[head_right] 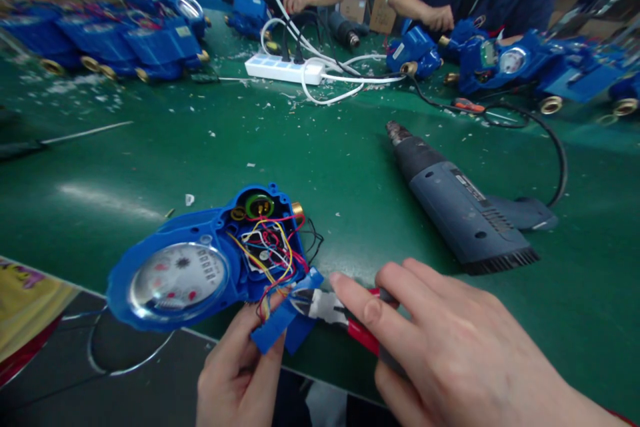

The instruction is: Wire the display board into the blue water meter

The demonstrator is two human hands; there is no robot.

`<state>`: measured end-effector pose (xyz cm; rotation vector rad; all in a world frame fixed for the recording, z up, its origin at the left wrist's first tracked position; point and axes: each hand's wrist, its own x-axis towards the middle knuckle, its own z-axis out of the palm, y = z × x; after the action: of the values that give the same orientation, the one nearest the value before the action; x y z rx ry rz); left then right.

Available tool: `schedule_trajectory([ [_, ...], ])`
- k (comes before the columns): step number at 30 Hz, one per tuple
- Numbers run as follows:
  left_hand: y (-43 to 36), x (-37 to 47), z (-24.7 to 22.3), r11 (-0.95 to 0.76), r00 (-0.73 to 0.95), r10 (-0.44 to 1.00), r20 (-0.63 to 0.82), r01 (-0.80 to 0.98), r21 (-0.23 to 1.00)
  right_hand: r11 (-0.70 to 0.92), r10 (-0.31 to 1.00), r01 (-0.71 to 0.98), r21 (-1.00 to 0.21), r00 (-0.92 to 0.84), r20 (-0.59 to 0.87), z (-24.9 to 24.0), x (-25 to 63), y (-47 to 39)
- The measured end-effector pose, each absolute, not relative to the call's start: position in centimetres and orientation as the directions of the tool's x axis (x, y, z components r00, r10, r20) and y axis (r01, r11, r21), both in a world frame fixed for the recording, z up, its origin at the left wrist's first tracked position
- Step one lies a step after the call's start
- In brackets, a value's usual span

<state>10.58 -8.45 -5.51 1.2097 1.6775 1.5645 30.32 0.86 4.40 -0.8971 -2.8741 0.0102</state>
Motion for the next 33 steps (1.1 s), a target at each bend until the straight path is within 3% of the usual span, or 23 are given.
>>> schedule_trajectory([
  [6, -8.3, 10.7, -5.5, -0.098, -0.446, 0.871, 0.205, 0.252, 0.963, 0.826, 0.559, 0.564, -0.029, -0.810, 0.177, 3.5, 29.6, 0.4],
  [14, -8.5, 10.8, -5.5, -0.104, -0.437, 0.874, 0.214, 0.261, 0.960, 0.841, 0.506, 0.532, 0.099, -0.838, 0.204, 4.3, 28.7, 0.6],
  [33, -8.5, 10.5, -5.9, -0.141, -0.383, 0.879, 0.284, 0.360, 0.922, 0.851, 0.507, 0.523, 0.047, -0.841, 0.188, 4.0, 28.6, 0.4],
])
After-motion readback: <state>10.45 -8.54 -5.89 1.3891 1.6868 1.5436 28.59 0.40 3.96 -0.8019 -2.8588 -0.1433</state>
